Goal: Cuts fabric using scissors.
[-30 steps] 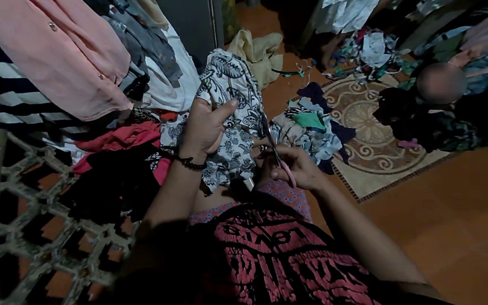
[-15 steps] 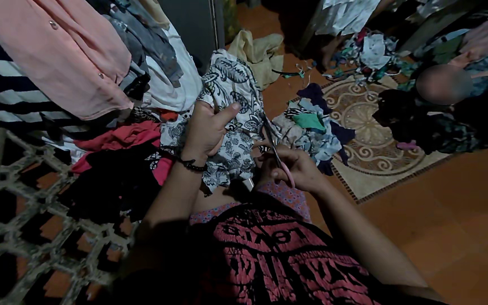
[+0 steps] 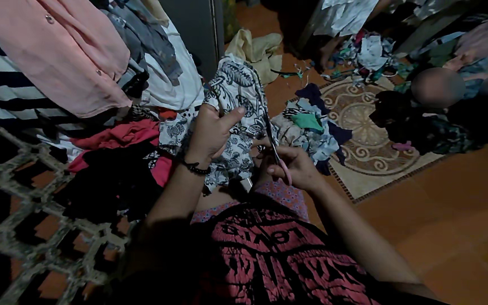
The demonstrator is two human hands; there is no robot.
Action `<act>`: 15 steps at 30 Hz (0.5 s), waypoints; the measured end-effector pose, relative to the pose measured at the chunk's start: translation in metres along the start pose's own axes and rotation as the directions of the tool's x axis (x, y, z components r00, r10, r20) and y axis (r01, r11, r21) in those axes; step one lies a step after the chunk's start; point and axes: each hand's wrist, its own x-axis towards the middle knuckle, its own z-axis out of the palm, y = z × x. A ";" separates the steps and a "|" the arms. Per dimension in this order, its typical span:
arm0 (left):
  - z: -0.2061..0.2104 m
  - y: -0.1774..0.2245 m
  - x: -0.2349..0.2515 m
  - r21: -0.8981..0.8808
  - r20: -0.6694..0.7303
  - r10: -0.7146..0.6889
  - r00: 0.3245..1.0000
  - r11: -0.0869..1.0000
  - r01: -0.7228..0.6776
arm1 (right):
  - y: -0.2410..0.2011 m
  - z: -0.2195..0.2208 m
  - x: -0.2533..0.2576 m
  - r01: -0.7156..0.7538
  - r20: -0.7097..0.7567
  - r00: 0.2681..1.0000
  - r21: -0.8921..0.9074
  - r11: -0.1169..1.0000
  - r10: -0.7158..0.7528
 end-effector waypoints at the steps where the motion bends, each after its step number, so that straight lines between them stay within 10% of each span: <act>1: 0.000 0.000 0.000 0.002 -0.005 0.003 1.000 1.000 -0.003 | 0.000 0.001 0.000 -0.007 -0.006 1.000 -0.015 1.000 0.007; 15: 0.000 -0.006 -0.006 0.058 0.025 -0.037 0.999 0.998 0.036 | -0.003 -0.004 0.001 -0.002 -0.055 0.998 -0.066 0.998 -0.002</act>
